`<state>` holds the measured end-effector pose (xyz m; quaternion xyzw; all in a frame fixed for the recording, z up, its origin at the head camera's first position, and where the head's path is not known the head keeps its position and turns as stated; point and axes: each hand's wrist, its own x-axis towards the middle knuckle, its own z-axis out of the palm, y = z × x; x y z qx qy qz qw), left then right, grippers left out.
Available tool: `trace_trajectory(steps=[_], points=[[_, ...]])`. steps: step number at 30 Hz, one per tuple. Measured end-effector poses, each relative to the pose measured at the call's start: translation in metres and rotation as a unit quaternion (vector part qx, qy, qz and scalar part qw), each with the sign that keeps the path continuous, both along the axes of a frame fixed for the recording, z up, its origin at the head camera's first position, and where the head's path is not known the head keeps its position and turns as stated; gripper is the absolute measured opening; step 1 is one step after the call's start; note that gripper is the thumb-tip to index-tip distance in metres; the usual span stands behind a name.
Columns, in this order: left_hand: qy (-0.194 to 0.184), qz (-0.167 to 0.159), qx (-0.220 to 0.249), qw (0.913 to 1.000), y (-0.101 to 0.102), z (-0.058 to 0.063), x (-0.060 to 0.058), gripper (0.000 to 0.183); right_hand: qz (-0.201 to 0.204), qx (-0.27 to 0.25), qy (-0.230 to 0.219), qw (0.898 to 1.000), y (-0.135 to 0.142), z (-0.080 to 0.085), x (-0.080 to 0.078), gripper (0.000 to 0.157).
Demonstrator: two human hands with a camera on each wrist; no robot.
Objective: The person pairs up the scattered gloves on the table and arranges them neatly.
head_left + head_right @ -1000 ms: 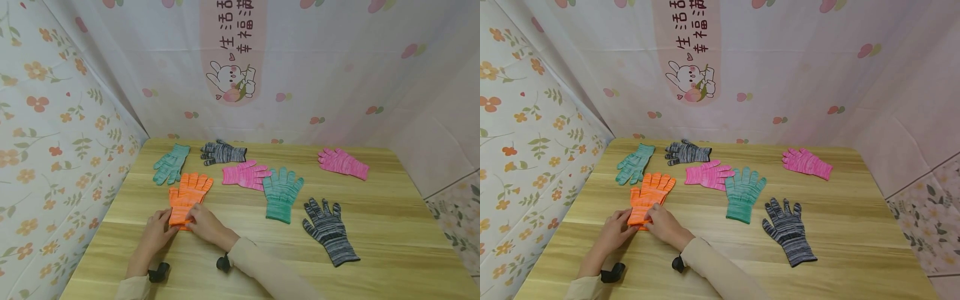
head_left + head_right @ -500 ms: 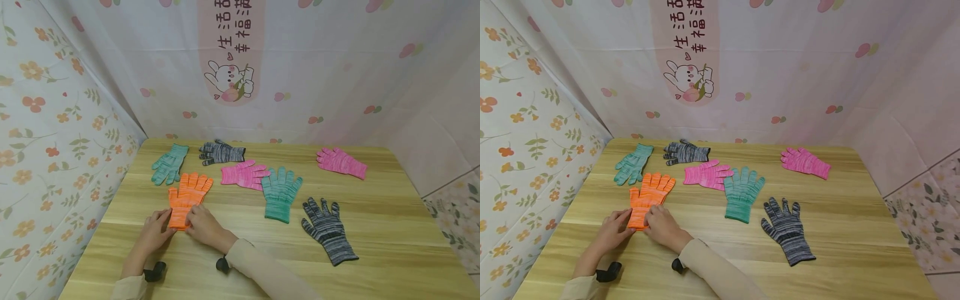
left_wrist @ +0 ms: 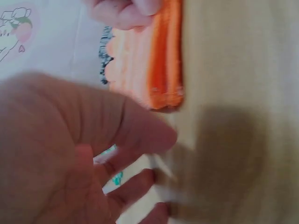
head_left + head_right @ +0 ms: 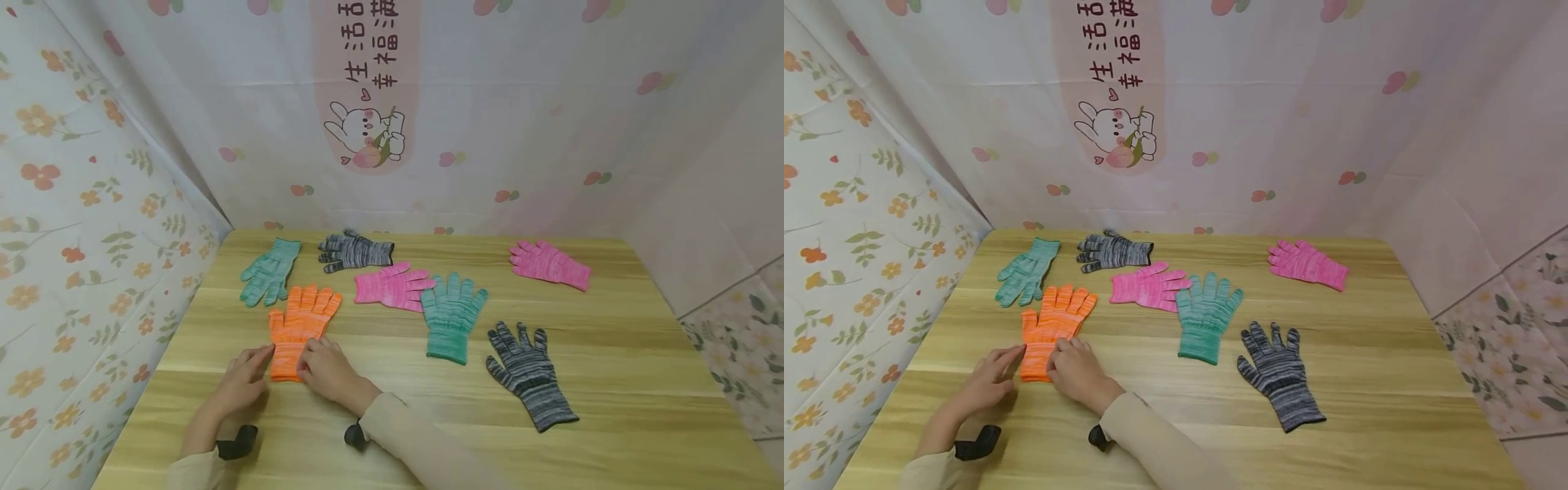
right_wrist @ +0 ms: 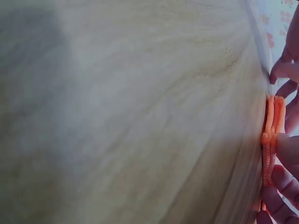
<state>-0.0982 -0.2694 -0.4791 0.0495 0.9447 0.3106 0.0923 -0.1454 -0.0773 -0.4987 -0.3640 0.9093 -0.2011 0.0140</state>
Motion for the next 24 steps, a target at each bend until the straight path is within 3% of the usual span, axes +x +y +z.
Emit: trace_trajectory(steps=[5, 12, 19, 24], points=[[-0.034, 0.040, 0.032, 0.9981, 0.002, 0.006, -0.012, 0.042, -0.002, -0.005, 0.007, 1.000, 0.000, -0.003, 0.004, 0.006], [-0.077, 0.106, 0.078, 0.9883, 0.002, 0.006, -0.043, 0.049, 0.001, -0.012, 0.008, 1.000, -0.001, -0.008, 0.006, 0.013], [-0.148, 0.171, 0.166, 0.9597, -0.007, -0.003, -0.068, 0.061, -0.002, -0.007, -0.002, 1.000, 0.000, -0.006, 0.006, 0.013], [-0.159, 0.197, 0.189, 0.9490, -0.008, -0.003, -0.076, 0.069, -0.002, -0.012, -0.007, 1.000, 0.001, -0.005, 0.006, 0.013]])
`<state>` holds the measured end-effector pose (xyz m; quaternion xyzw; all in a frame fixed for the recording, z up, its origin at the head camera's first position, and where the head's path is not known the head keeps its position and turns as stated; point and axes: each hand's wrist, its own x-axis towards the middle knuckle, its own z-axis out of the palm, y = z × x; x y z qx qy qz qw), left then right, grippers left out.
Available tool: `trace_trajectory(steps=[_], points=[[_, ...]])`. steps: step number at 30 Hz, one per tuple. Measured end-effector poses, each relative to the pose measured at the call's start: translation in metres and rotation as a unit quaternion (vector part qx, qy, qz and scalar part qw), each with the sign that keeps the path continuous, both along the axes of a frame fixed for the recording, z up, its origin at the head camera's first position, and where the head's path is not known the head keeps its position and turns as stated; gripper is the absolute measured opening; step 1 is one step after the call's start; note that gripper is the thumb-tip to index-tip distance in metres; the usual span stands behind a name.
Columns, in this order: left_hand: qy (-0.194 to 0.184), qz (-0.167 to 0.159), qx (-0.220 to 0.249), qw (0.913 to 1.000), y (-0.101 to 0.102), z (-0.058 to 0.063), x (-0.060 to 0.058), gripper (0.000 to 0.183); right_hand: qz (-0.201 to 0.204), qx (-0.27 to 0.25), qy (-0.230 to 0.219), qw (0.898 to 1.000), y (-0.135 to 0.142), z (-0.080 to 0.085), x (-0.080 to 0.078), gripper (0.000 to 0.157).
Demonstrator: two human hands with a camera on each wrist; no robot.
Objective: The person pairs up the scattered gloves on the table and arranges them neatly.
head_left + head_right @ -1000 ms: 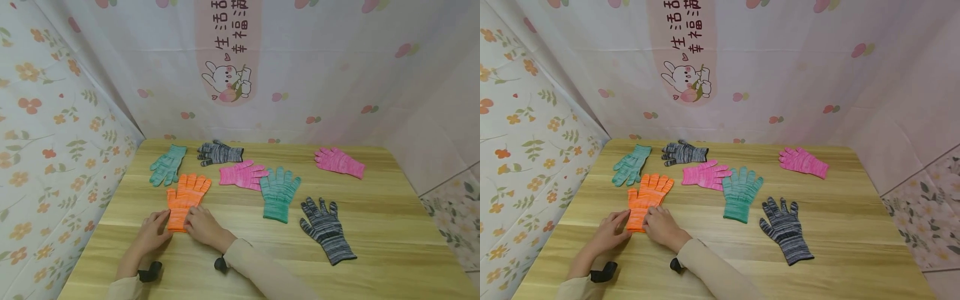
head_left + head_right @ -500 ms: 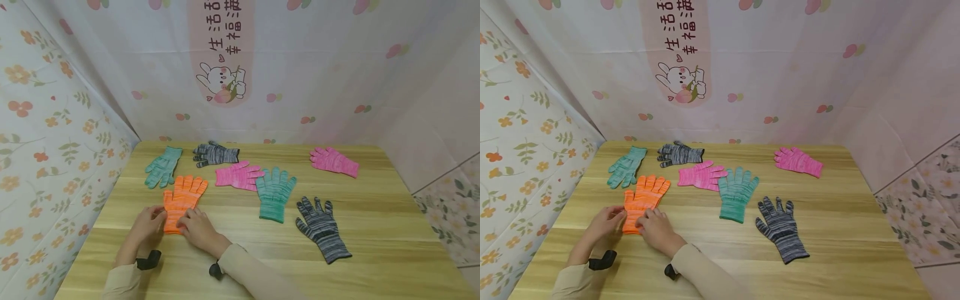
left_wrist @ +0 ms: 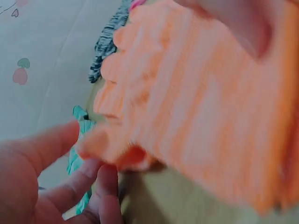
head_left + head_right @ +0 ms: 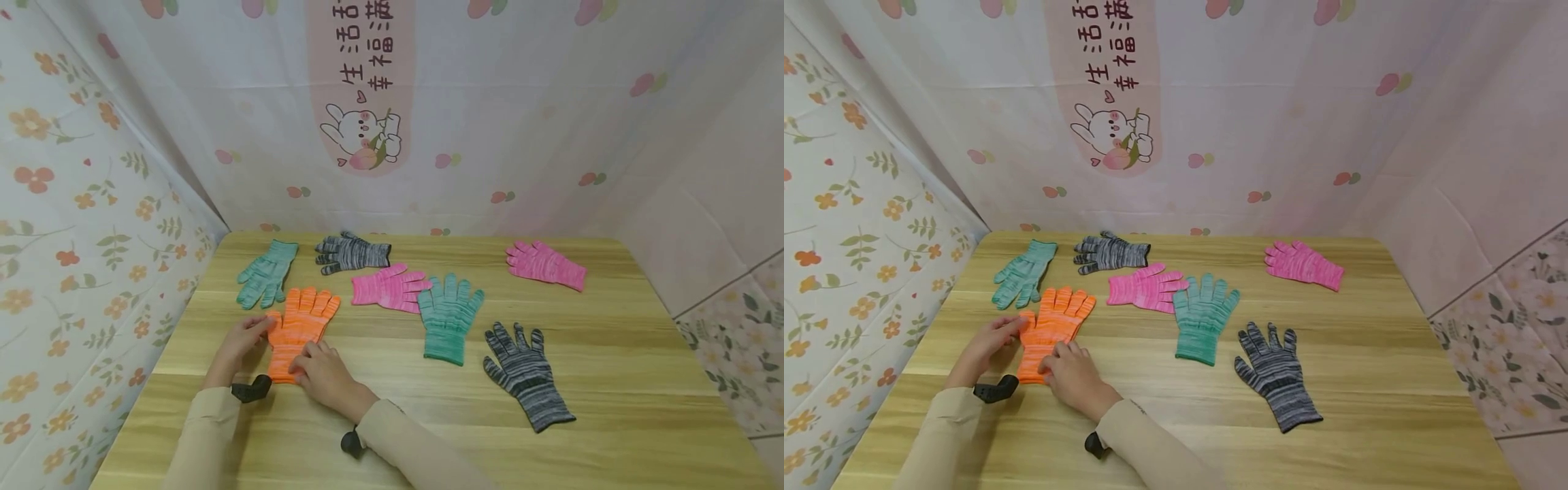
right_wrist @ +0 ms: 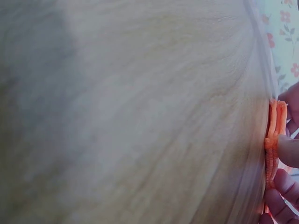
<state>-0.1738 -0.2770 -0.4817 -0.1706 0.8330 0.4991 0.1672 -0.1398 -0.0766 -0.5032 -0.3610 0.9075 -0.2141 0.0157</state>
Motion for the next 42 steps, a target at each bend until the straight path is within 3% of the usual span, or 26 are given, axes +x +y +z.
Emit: trace_trajectory(steps=[10, 20, 23, 29, 34, 42], points=[[0.043, 0.072, -0.021, 0.9963, 0.008, -0.002, -0.008, 0.036, 0.001, -0.007, 0.006, 1.000, 0.001, -0.002, 0.000, 0.011], [0.041, 0.043, -0.094, 0.9937, 0.011, -0.001, -0.008, 0.038, 0.014, -0.006, 0.004, 1.000, 0.002, -0.001, 0.000, 0.014], [0.040, 0.038, -0.095, 0.9939, 0.010, -0.002, -0.008, 0.037, 0.022, -0.003, 0.011, 1.000, 0.002, -0.001, 0.001, 0.016], [0.046, 0.027, -0.107, 0.9928, 0.008, -0.002, -0.010, 0.037, 0.023, -0.001, 0.039, 0.999, 0.004, 0.000, 0.001, 0.006], [0.049, 0.011, -0.105, 0.9932, 0.007, -0.001, -0.012, 0.042, 0.030, 0.004, 0.035, 0.999, 0.007, 0.002, -0.001, 0.001], [0.045, -0.004, -0.096, 0.9944, 0.003, -0.001, -0.012, 0.045, 0.044, 0.010, 0.031, 0.999, 0.009, 0.003, 0.001, 0.005]])
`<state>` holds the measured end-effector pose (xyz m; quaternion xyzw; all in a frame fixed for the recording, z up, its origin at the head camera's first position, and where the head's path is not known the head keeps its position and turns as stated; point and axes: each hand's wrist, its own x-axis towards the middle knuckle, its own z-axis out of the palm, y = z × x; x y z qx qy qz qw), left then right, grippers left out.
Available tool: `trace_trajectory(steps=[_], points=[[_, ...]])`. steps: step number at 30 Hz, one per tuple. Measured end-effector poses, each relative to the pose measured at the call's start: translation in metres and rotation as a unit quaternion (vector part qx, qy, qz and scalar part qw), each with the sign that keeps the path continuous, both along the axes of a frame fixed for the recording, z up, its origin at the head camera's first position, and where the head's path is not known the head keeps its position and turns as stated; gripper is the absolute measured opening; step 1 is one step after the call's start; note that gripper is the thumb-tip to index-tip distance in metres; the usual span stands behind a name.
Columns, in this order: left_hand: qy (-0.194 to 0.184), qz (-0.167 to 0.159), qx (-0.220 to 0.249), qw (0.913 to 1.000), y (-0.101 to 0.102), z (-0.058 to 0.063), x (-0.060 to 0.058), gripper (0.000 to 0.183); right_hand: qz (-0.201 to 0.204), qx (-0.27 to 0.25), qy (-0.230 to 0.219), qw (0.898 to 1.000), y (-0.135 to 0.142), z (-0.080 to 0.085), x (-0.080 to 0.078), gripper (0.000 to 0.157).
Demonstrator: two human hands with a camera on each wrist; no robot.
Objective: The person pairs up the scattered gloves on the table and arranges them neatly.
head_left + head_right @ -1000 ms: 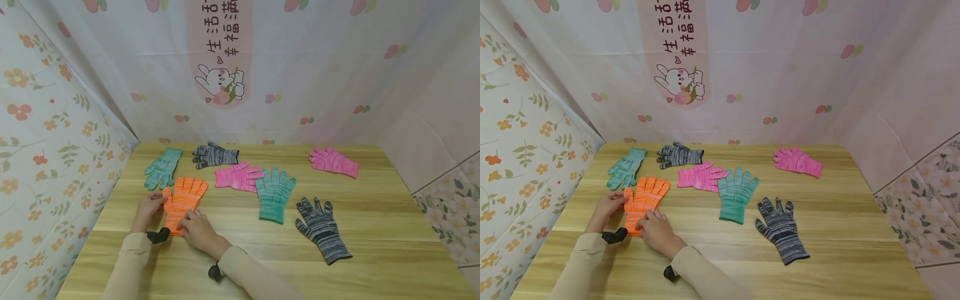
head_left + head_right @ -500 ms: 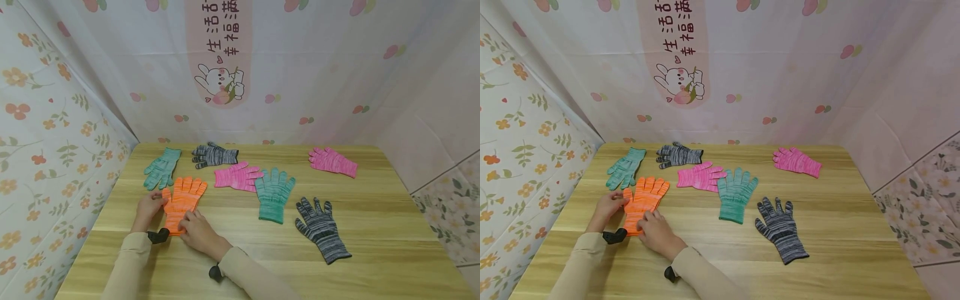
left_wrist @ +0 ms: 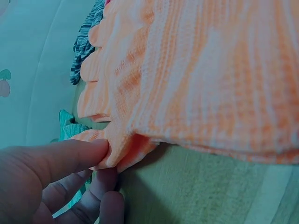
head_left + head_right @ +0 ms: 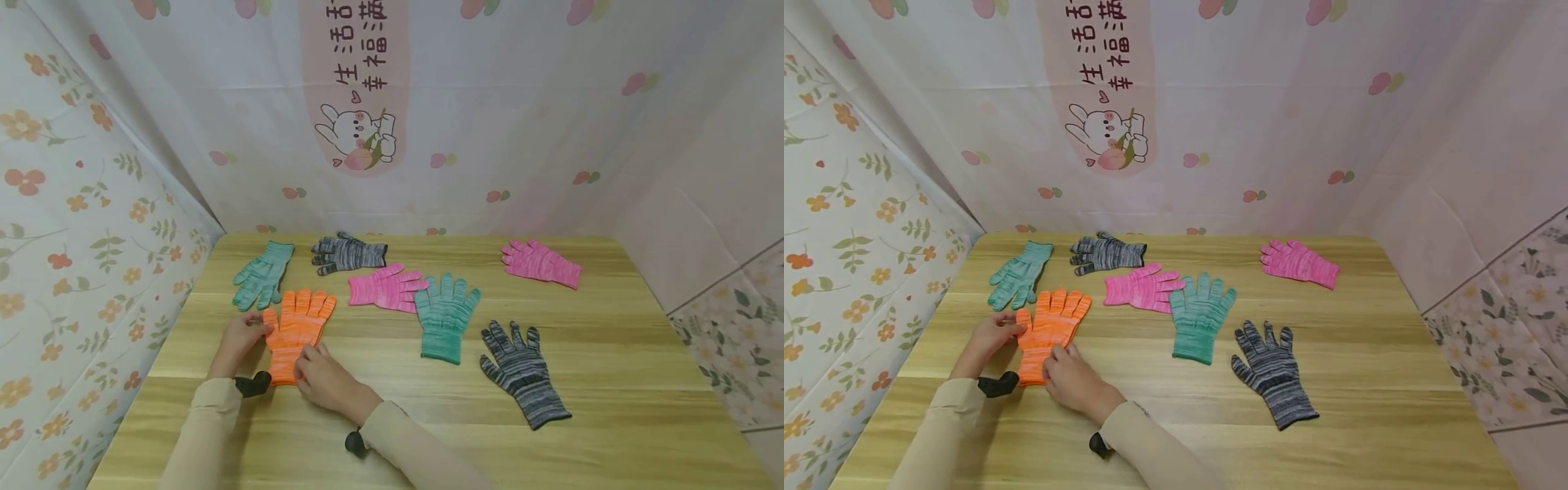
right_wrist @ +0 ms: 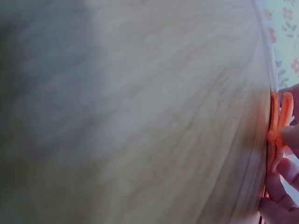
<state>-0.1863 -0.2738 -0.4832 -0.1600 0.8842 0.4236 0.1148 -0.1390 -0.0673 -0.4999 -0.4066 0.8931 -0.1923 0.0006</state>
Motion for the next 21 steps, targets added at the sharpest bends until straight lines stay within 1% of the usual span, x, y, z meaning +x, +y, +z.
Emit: trace_trajectory(steps=[5, 8, 11, 14, 17, 18, 19, 21], points=[[-0.001, 0.006, -0.004, 1.0000, -0.002, -0.001, -0.001, 0.046, 0.003, 0.000, -0.012, 1.000, 0.000, 0.000, 0.000, 0.006], [0.000, 0.000, -0.009, 1.0000, -0.002, -0.001, 0.000, 0.045, 0.005, -0.006, -0.024, 1.000, 0.000, 0.000, -0.001, 0.005], [0.001, -0.014, -0.012, 0.9998, -0.003, 0.001, 0.000, 0.044, 0.006, -0.008, -0.035, 0.999, 0.000, 0.001, -0.002, 0.003], [-0.011, -0.031, 0.010, 0.9994, -0.004, 0.004, 0.001, 0.046, 0.006, -0.006, -0.042, 0.999, 0.001, 0.003, -0.002, 0.004], [-0.024, -0.034, 0.028, 0.9988, -0.004, 0.010, 0.002, 0.049, 0.007, -0.007, -0.049, 0.999, 0.001, 0.004, -0.003, 0.006], [-0.020, -0.034, 0.023, 0.9989, -0.002, 0.012, 0.002, 0.049, 0.008, -0.008, -0.051, 0.999, 0.001, 0.004, -0.003, 0.007], [-0.013, -0.034, 0.008, 0.9993, 0.001, 0.013, 0.002, 0.047, 0.009, -0.008, -0.052, 0.999, 0.002, 0.005, -0.003, 0.007], [0.021, -0.039, -0.024, 0.9987, 0.008, 0.016, 0.002, 0.042, 0.010, -0.010, -0.054, 0.998, 0.002, 0.004, -0.003, 0.008]])
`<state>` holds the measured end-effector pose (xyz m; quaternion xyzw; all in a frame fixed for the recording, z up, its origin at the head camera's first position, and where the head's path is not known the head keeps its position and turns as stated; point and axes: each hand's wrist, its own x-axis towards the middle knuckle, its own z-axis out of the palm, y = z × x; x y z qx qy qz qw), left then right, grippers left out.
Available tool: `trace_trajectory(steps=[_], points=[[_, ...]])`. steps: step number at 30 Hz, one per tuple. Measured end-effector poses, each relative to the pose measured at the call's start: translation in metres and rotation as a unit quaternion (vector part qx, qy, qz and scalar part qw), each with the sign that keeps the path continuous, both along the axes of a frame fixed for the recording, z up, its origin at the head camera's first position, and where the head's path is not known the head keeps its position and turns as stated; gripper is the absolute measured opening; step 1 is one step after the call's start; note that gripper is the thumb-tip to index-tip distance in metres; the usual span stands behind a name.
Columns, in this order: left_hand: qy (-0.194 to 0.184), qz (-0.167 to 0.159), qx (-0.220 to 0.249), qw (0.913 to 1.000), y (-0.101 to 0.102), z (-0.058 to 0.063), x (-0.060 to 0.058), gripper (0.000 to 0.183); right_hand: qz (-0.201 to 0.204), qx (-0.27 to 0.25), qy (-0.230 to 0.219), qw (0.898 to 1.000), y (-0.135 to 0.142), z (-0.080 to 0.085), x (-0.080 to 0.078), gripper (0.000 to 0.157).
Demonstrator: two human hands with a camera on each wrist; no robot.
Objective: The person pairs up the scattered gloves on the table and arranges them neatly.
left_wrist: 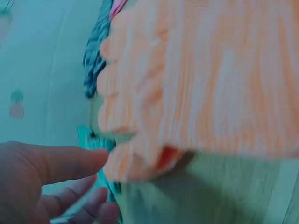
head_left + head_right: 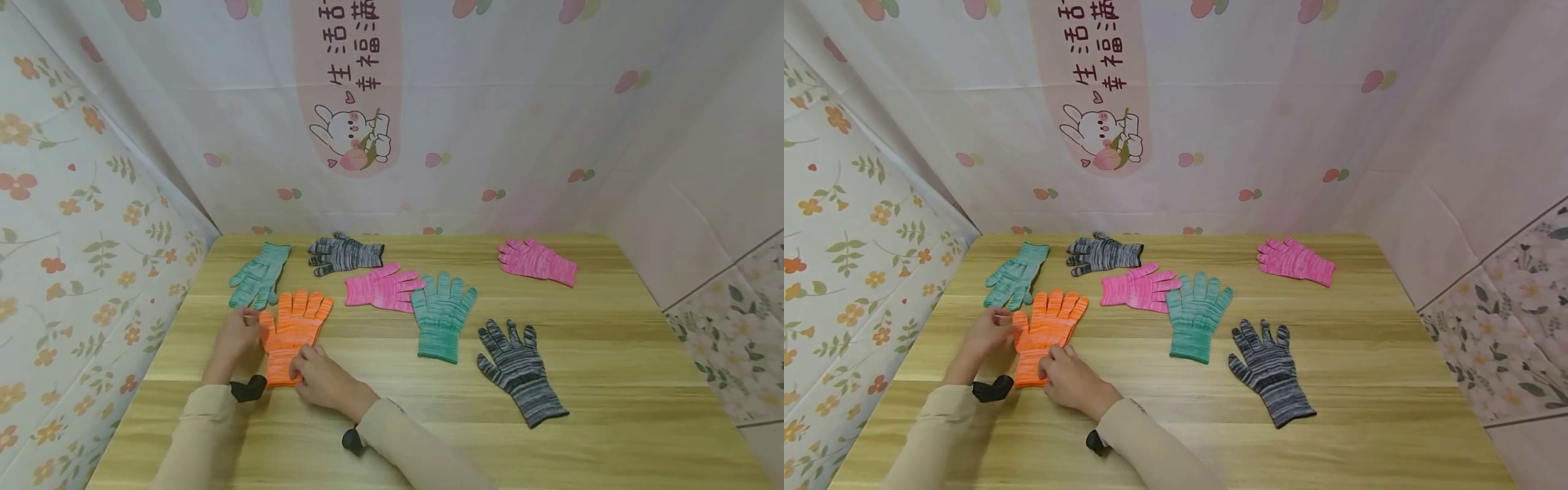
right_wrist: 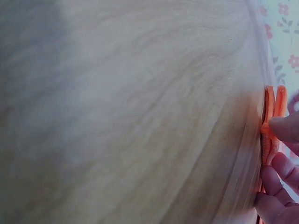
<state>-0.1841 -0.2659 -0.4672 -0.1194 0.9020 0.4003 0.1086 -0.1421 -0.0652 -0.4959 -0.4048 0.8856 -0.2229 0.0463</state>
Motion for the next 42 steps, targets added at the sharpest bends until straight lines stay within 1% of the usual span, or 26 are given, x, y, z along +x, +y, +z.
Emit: trace_trajectory(steps=[2, 4, 6, 7, 10, 12, 15, 18, 21, 23, 25, 28, 30, 31, 33, 36, 38, 39, 40, 42], points=[[0.043, -0.018, -0.037, 0.9982, 0.009, 0.001, -0.001, 0.035, 0.001, -0.001, 0.000, 1.000, 0.000, 0.000, 0.000, 0.008], [0.080, -0.044, -0.080, 0.9926, 0.019, 0.001, -0.003, 0.029, 0.001, -0.002, 0.001, 1.000, 0.000, -0.001, -0.001, 0.008], [0.104, -0.070, -0.112, 0.9857, 0.028, -0.001, -0.005, 0.026, 0.001, -0.002, 0.006, 1.000, 0.000, -0.001, -0.001, 0.008], [0.108, -0.079, -0.130, 0.9825, 0.031, -0.002, -0.005, 0.027, 0.001, -0.002, 0.008, 1.000, 0.000, -0.001, -0.001, 0.008], [0.114, -0.102, -0.193, 0.9692, 0.038, -0.006, -0.005, 0.032, 0.003, -0.004, 0.010, 1.000, 0.000, 0.000, -0.001, 0.009], [0.111, -0.114, -0.225, 0.9612, 0.040, -0.009, -0.004, 0.037, 0.003, -0.001, 0.010, 1.000, -0.001, -0.001, -0.001, 0.010], [0.105, -0.130, -0.262, 0.9505, 0.041, -0.012, -0.003, 0.044, 0.002, 0.004, 0.003, 1.000, -0.001, -0.001, -0.001, 0.010], [0.093, -0.142, -0.283, 0.9442, 0.042, -0.013, -0.003, 0.049, -0.001, 0.008, -0.004, 1.000, -0.001, -0.001, -0.002, 0.010], [0.076, -0.157, -0.293, 0.9400, 0.042, -0.012, -0.004, 0.053, -0.004, 0.010, -0.014, 1.000, -0.001, 0.000, -0.003, 0.009], [0.064, -0.168, -0.292, 0.9395, 0.042, -0.011, -0.005, 0.056, -0.004, 0.009, -0.021, 1.000, -0.001, 0.001, -0.004, 0.009], [0.051, -0.177, -0.284, 0.9411, 0.041, -0.010, -0.007, 0.058, -0.002, 0.009, -0.025, 1.000, 0.000, 0.001, -0.004, 0.009], [0.023, -0.186, -0.260, 0.9472, 0.039, -0.007, -0.009, 0.063, 0.002, 0.000, -0.031, 1.000, 0.000, 0.001, -0.005, 0.009], [0.013, -0.191, -0.241, 0.9513, 0.038, -0.006, -0.012, 0.066, 0.006, -0.009, -0.035, 0.999, 0.001, 0.001, -0.006, 0.008], [0.012, -0.196, -0.235, 0.9519, 0.037, -0.006, -0.013, 0.067, 0.007, -0.014, -0.039, 0.999, 0.001, 0.001, -0.007, 0.007], [0.004, -0.209, -0.229, 0.9507, 0.037, -0.006, -0.016, 0.069, 0.009, -0.025, -0.044, 0.999, 0.000, 0.000, -0.008, 0.005], [0.000, -0.237, -0.230, 0.9439, 0.034, -0.006, -0.020, 0.069, 0.011, -0.040, -0.046, 0.998, 0.001, -0.001, -0.009, 0.004], [-0.010, -0.248, -0.217, 0.9439, 0.032, -0.005, -0.023, 0.069, 0.010, -0.049, -0.047, 0.998, 0.001, -0.001, -0.009, 0.005], [-0.010, -0.250, -0.207, 0.9459, 0.031, -0.005, -0.025, 0.069, 0.010, -0.053, -0.049, 0.997, 0.001, -0.001, -0.009, 0.006], [-0.013, -0.245, -0.192, 0.9503, 0.030, -0.004, -0.027, 0.069, 0.008, -0.055, -0.049, 0.997, 0.001, -0.001, -0.009, 0.007], [-0.010, -0.222, -0.163, 0.9614, 0.029, -0.002, -0.031, 0.063, 0.005, -0.055, -0.050, 0.997, 0.001, -0.002, -0.009, 0.010]])
